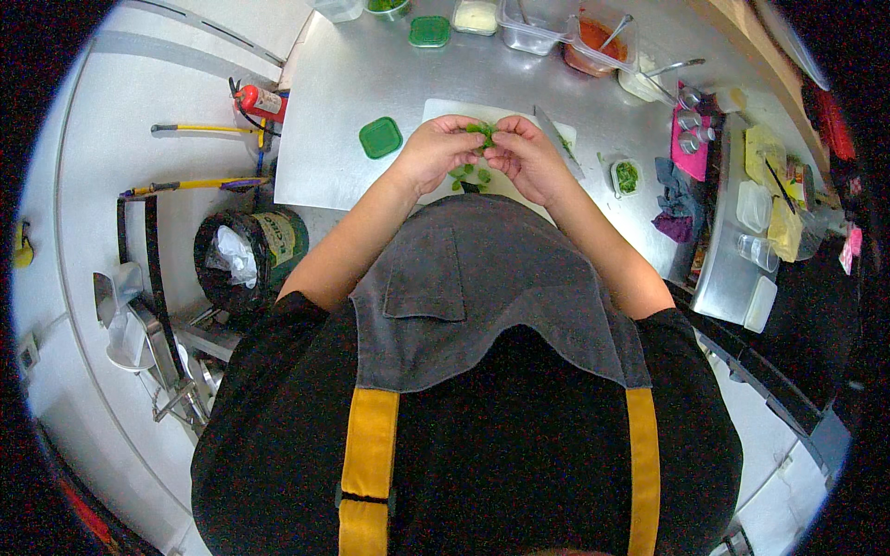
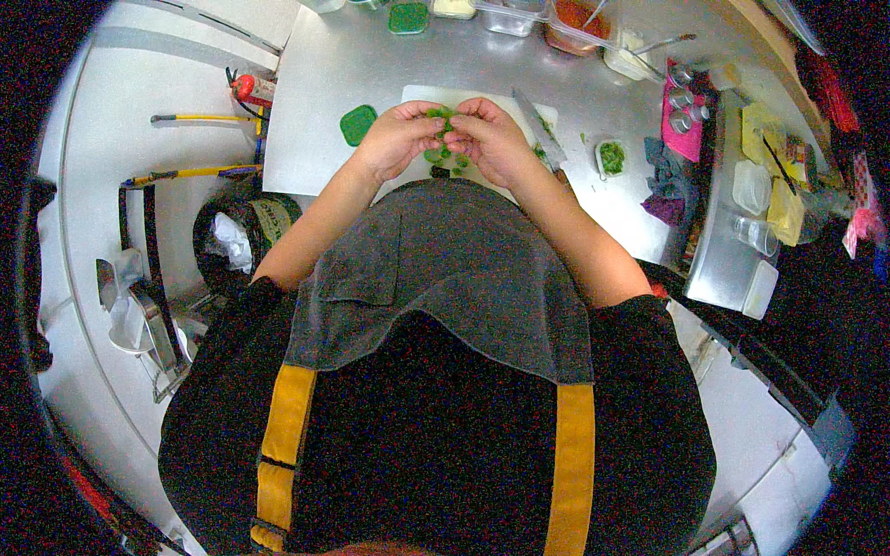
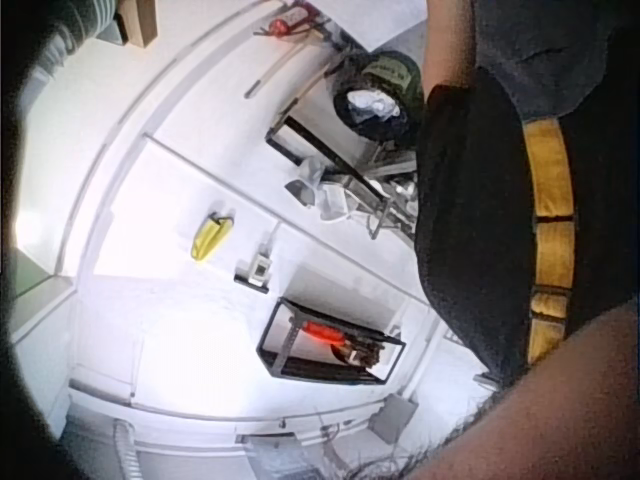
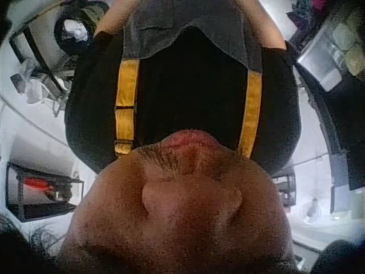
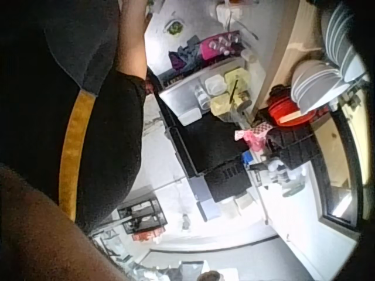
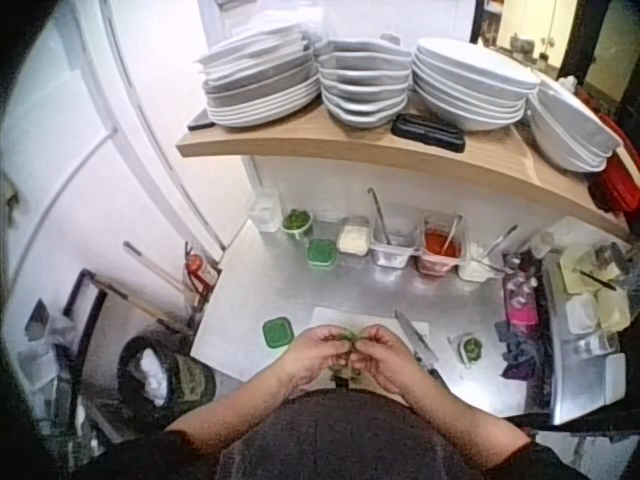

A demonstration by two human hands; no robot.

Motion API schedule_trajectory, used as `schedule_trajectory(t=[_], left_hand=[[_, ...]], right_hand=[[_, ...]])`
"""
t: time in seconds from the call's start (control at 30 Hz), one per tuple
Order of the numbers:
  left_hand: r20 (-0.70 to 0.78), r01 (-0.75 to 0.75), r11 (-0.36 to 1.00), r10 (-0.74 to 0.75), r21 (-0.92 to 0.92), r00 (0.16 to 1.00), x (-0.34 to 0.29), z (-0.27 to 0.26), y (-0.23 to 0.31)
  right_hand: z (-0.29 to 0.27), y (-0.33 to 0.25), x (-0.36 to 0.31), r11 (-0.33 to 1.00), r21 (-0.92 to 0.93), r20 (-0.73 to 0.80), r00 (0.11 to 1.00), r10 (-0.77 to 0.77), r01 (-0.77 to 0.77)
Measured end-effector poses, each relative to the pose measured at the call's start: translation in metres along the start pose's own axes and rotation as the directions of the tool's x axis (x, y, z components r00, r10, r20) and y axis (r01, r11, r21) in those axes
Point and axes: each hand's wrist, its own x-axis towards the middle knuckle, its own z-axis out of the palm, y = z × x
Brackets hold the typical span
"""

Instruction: The person repeatedly chops green leafy vegetables on a white cutting board using a knife. They gather the leaves, slice them into smaller pieces, and transfer some chopped pieces into a small container on the counter.

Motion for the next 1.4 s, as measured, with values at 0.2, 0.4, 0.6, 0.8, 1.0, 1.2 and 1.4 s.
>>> schedule_trajectory(t=[0.2, 0.4, 0.6, 0.8, 1.0, 1.2, 1.4], left_hand=[[-0.116, 0.035, 0.999, -0.031, 0.029, 0.993, -0.001, 0.003, 0.002], [-0.088, -0.001, 1.000, -0.001, -0.014, 0.996, -0.004, 0.003, 0.005], [-0.054, -0.022, 0.994, 0.028, 0.103, 0.998, 0.000, 0.005, 0.003], [-0.111, -0.019, 0.985, 0.038, 0.169, 0.993, 0.003, 0.001, -0.003], [-0.124, 0.008, 0.986, 0.012, 0.165, 0.992, 0.004, -0.002, 0.000], [-0.099, 0.042, 0.979, -0.022, 0.201, 0.995, 0.006, -0.005, 0.006], [-0.027, -0.056, 0.974, 0.063, 0.220, 0.998, 0.003, -0.003, 0.006]], right_hand=[[-0.001, 0.002, 0.002, 0.992, -0.126, -0.110, 0.994, -0.001, -0.013], [-0.005, 0.002, 0.005, 0.948, -0.314, -0.337, 0.939, -0.068, -0.044], [0.000, 0.000, 0.003, 0.902, -0.425, -0.315, 0.946, -0.070, -0.075], [0.003, 0.002, 0.001, 0.924, -0.380, -0.238, 0.970, -0.042, -0.053], [0.001, 0.001, 0.001, 0.966, -0.253, -0.157, 0.988, 0.008, -0.048], [0.000, 0.000, 0.001, 0.976, -0.217, -0.129, 0.992, 0.003, -0.031], [-0.003, 0.003, 0.003, 0.975, -0.218, -0.125, 0.992, 0.006, -0.034]])
